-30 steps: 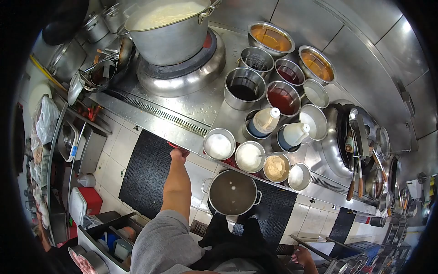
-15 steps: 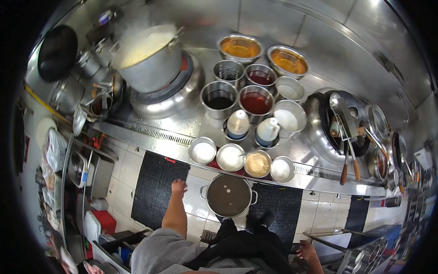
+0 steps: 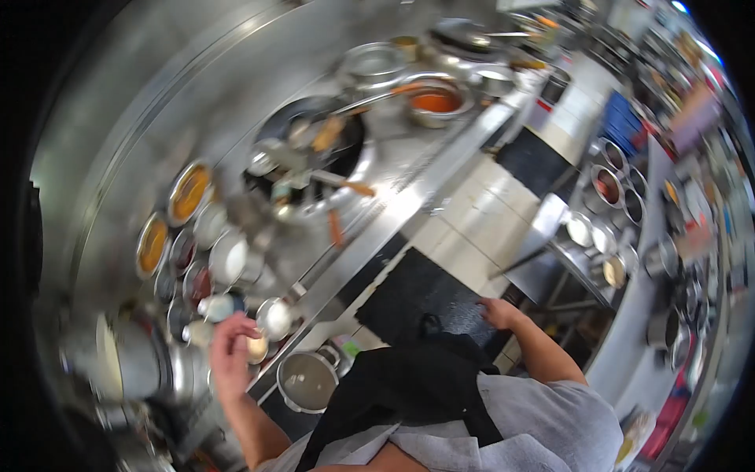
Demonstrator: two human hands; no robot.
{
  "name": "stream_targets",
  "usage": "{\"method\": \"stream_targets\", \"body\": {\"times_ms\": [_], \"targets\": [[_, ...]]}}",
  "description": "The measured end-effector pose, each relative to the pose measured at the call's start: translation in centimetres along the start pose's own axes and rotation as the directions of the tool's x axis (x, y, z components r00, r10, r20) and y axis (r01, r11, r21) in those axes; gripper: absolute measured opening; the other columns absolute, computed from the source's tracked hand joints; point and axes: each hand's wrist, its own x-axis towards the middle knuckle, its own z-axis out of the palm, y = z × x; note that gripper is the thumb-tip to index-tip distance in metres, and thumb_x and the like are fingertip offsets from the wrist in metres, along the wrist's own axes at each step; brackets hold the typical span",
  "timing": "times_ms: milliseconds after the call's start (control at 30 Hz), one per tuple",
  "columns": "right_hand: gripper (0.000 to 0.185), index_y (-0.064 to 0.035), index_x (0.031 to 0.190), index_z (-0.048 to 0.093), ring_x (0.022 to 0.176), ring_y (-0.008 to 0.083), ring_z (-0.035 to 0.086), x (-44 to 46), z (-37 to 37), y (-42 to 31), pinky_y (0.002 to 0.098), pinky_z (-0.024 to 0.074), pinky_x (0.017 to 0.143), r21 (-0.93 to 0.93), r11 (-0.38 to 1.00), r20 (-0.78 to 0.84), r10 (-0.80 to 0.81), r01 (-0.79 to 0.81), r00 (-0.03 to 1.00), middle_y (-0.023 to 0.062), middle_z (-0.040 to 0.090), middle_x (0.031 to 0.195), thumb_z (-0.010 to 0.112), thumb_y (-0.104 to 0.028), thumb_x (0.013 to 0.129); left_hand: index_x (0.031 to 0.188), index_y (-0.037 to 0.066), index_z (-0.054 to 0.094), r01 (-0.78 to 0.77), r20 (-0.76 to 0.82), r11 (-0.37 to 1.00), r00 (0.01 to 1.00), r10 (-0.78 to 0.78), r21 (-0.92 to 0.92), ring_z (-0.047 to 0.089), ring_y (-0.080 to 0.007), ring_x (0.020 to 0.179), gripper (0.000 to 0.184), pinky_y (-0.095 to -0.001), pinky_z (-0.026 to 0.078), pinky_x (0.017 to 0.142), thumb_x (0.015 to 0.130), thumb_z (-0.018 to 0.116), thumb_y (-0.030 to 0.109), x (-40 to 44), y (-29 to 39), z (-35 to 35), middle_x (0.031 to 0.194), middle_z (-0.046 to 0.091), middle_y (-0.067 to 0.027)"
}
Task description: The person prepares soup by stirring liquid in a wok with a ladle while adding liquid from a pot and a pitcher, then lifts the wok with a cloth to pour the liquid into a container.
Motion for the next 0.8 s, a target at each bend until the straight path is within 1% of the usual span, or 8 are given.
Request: {"method": "stream_targets", "body": {"times_ms": [167,400,433,533,567,633,733,800], "targets": [[0.045,-0.0065,0.137,0.052,0.084,0.0335,0.070,-2.2,-9.9,-2.2,0.0429,0.0529,0.080,0.133,0.990,-0.158,-0.024,0.045,0.987,0.0194,0.070,0.092,0.056,-0.018,0.094,0.101,0.001,0.064,-0.612,0.290,0.760,0.703,0.650,-0.219,0.064,-0.0234,0.063,0.019,-0.0325,0.054,0.065,0.084,0.063,0.008,12.4,19.7,12.4,0.078,0.071,-0.0095],[0.046,-0.0059,0.140,0.049,0.083,0.0326,0.069,-2.7,-13.5,2.1,0.0422,0.0516,0.078,0.261,0.965,-0.257,0.055,0.015,0.965,0.0162,0.069,0.086,0.055,-0.014,0.095,0.082,0.014,0.062,-0.837,0.403,0.437,0.294,0.867,-0.330,0.060,-0.0127,0.054,0.017,-0.0318,0.051,0.053,0.092,0.068,0.026,22.5,30.7,21.7,0.071,0.067,0.0013],[0.045,-0.0060,0.140,0.049,0.082,0.0310,0.069,-2.9,-14.1,2.6,0.0414,0.0517,0.078,0.280,0.960,-0.255,0.077,-0.003,0.964,0.0160,0.068,0.086,0.055,-0.015,0.096,0.112,0.037,0.043,-0.774,0.561,0.409,0.085,0.823,-0.483,0.057,-0.0159,0.058,0.041,-0.0325,0.050,0.053,0.085,0.061,0.011,24.8,32.8,22.8,0.086,0.062,-0.0045],[0.045,-0.0063,0.140,0.049,0.080,0.0280,0.069,-2.1,-15.4,5.3,0.0411,0.0519,0.077,0.341,0.937,-0.196,0.147,-0.074,0.969,0.0153,0.068,0.086,0.055,-0.016,0.096,0.145,0.048,0.031,-0.642,0.581,0.363,-0.160,0.798,-0.675,0.050,-0.0185,0.058,0.090,-0.0338,0.050,0.051,0.078,0.051,-0.008,30.0,32.1,26.3,0.094,0.057,-0.0119],[0.046,-0.0061,0.141,0.048,0.077,0.0252,0.069,-1.4,-15.4,6.8,0.0399,0.0523,0.076,0.336,0.940,-0.224,0.138,-0.057,0.965,0.0147,0.068,0.085,0.053,-0.015,0.097,0.138,0.056,0.037,-0.530,0.496,0.332,-0.200,0.845,-0.780,0.053,-0.0202,0.059,0.063,-0.0386,0.049,0.056,0.086,0.052,0.023,32.1,31.2,27.5,0.094,0.057,-0.0120],[0.046,-0.0066,0.139,0.050,0.084,0.0320,0.068,-0.1,-18.2,8.0,0.0429,0.0520,0.079,0.415,0.900,-0.177,0.224,-0.134,0.958,0.0173,0.069,0.089,0.056,-0.016,0.095,0.132,0.063,0.043,-0.398,0.414,0.304,-0.227,0.882,-0.865,0.055,-0.0220,0.060,0.039,-0.0434,0.048,0.062,0.095,0.053,0.054,36.5,28.5,29.5,0.094,0.057,-0.0122],[0.046,-0.0060,0.137,0.052,0.079,0.0319,0.068,3.7,-20.0,11.8,0.0417,0.0530,0.076,0.488,0.843,-0.142,0.333,-0.226,0.932,0.0173,0.070,0.089,0.058,-0.011,0.091,0.073,0.008,0.062,-0.416,0.442,0.412,0.027,0.897,-0.811,0.062,-0.0177,0.058,0.015,-0.0293,0.053,0.060,0.085,0.057,0.000,42.7,23.4,32.8,0.076,0.070,-0.0057],[0.047,-0.0060,0.139,0.052,0.073,0.0253,0.066,5.3,-23.3,12.4,0.0378,0.0528,0.072,0.595,0.783,-0.241,0.390,-0.183,0.889,0.0135,0.068,0.085,0.056,-0.009,0.092,0.090,0.004,0.062,-0.221,0.488,0.634,0.470,0.735,-0.741,0.059,-0.0180,0.062,0.011,-0.0284,0.049,0.058,0.089,0.053,-0.002,46.2,19.9,39.4,0.080,0.063,-0.0082]]}}
